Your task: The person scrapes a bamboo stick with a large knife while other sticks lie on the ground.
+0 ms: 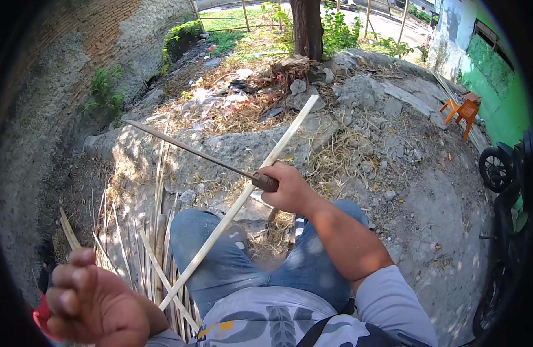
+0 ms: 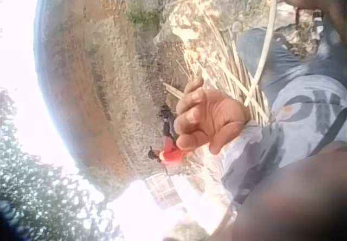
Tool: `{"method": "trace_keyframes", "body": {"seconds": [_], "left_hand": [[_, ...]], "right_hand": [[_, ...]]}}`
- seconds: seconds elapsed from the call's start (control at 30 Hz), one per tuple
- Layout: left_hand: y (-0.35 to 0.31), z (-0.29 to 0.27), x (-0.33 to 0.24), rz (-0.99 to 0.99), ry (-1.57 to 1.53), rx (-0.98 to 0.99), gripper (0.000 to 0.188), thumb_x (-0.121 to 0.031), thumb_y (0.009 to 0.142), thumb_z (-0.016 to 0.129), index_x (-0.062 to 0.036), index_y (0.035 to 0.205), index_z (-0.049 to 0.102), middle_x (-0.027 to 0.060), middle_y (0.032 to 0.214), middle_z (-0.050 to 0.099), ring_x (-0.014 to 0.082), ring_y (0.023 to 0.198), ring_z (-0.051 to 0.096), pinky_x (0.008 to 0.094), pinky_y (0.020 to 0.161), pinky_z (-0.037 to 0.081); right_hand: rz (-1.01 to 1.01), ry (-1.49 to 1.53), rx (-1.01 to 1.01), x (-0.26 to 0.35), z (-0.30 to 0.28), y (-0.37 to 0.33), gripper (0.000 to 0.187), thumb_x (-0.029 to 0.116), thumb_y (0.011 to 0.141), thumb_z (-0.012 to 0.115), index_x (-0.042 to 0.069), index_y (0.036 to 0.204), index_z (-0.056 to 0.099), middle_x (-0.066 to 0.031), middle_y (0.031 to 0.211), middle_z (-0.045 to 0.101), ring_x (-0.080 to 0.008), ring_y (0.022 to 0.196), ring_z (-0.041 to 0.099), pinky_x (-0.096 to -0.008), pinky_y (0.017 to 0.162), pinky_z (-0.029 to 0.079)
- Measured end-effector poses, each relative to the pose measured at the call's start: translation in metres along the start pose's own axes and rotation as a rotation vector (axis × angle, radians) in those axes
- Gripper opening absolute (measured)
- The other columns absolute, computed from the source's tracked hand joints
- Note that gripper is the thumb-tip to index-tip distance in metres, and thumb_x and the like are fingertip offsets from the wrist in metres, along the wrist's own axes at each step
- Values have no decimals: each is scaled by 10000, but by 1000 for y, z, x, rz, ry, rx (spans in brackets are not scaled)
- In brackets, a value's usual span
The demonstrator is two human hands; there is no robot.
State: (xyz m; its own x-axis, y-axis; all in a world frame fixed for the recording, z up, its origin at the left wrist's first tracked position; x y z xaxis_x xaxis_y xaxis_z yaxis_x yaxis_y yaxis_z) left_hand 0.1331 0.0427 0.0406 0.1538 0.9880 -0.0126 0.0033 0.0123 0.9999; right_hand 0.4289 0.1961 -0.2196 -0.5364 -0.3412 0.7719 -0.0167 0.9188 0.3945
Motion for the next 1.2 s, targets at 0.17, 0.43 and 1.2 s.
{"method": "trace_keyframes", "body": {"seconds": [0.17, 0.43, 1.2], "left_hand": [[-220, -37, 94, -1007, 587, 965, 799, -393, 746, 887, -1, 1357, 554, 190, 1161, 611, 338, 1021, 627, 417, 887, 525], [-335, -124, 39, -1570, 775, 1051, 546, -311, 819, 836, 19, 1201, 627, 209, 1032, 656, 359, 938, 667, 443, 809, 528], [-302, -60, 144, -1594, 558, 770, 353, -320, 1021, 627, -5, 865, 600, 99, 639, 546, 196, 595, 523, 376, 570, 426]], "right_hand": [[51, -59, -19, -4, -10, -1, 423, 159, 698, 730, 76, 1113, 720, -163, 981, 659, -378, 919, 657, -448, 811, 542], [42, 25, -130, -18, -21, 9, 405, 121, 694, 752, 27, 1086, 719, -116, 892, 632, -246, 778, 631, -355, 710, 496], [-231, -618, -162, 19, -4, -2, 362, 183, 719, 781, 146, 1062, 668, -60, 909, 706, -298, 804, 709, -435, 751, 563]]}}
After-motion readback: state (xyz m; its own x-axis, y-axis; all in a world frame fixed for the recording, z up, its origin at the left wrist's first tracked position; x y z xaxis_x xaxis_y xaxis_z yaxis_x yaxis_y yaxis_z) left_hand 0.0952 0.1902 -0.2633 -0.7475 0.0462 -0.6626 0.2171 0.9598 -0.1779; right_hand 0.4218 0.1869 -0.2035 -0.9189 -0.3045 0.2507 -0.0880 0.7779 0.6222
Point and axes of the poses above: each hand's wrist, its own y-axis towards the middle knuckle, its own z-axis out of the palm, x = y × z, the point moved 10 cm from there along y, towards the middle knuckle
